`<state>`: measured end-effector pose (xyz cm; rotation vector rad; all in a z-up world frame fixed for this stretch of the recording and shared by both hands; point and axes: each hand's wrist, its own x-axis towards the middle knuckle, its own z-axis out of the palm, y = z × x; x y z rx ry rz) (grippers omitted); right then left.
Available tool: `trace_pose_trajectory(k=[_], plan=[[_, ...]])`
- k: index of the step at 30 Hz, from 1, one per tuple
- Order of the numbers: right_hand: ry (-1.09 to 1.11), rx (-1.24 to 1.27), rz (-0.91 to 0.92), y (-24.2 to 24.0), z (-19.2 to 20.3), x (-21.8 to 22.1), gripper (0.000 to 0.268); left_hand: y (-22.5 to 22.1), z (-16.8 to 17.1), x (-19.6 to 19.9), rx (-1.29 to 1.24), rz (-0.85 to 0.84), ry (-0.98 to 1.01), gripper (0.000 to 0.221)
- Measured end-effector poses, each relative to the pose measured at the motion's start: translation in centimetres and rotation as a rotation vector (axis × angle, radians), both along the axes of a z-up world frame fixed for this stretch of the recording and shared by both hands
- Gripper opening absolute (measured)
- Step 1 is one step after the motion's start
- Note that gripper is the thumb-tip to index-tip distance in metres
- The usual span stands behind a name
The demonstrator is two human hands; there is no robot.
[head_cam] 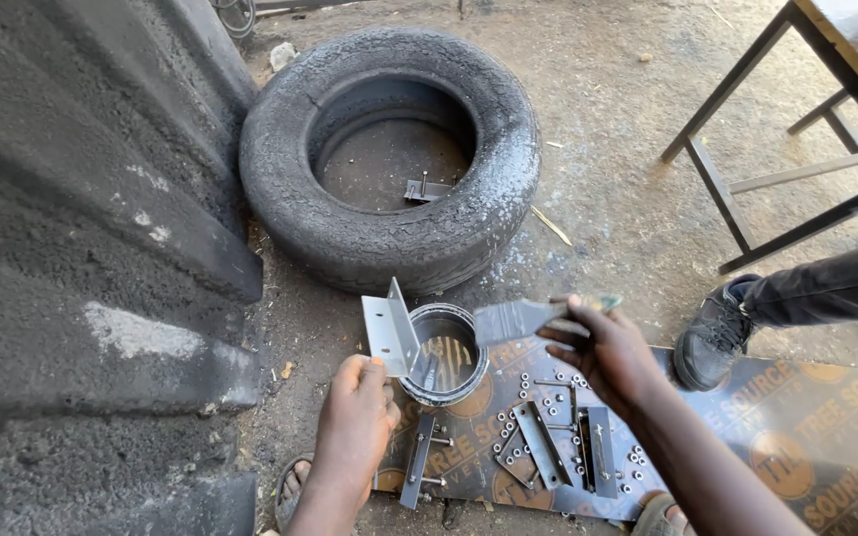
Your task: Painting a small metal bracket with a brush and silver paint in a workshop environment.
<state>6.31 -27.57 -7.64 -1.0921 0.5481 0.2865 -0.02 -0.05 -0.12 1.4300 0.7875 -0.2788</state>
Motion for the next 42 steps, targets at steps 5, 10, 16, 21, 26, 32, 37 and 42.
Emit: trace_pose_trajectory(k=[5,10,16,21,26,32,37,42], plan=[[0.211,0.108,-0.030,1.5,-11.0,-2.5,0.015,-0.5,2.6,0.6,0.001,-0.058,0.063,0.030],[0.368,0.121,-0.110,6.9,-16.1,-4.1,0.025,-0.5,2.1,0.5,-0.043,-0.016,0.021,0.031],[0.442,0.060,-0.224,10.2,-19.5,-4.2,0.028,-0.3,2.3,0.5,0.250,-0.236,0.169,0.030],[0.441,0.061,-0.275,10.3,-19.7,-4.6,0.024,-0.1,0.5,0.3,0.367,-0.312,0.073,0.035],[0.451,0.158,-0.183,8.6,-21.7,-5.8,0.018,-0.6,0.2,0.3,0.447,-0.334,0.045,0.033],[0.475,0.218,-0.149,7.9,-23.2,-6.2,0.016,-0.6,-0.4,-0.1,0.444,-0.372,0.037,0.035],[0.482,0.241,-0.124,7.4,-23.2,-5.9,0.013,-0.7,-0.3,-0.1,0.468,-0.390,0.075,0.037],[0.539,0.151,-0.115,7.8,-22.1,-5.5,0.022,-0.7,0.1,0.0,0.453,-0.381,0.079,0.036]])
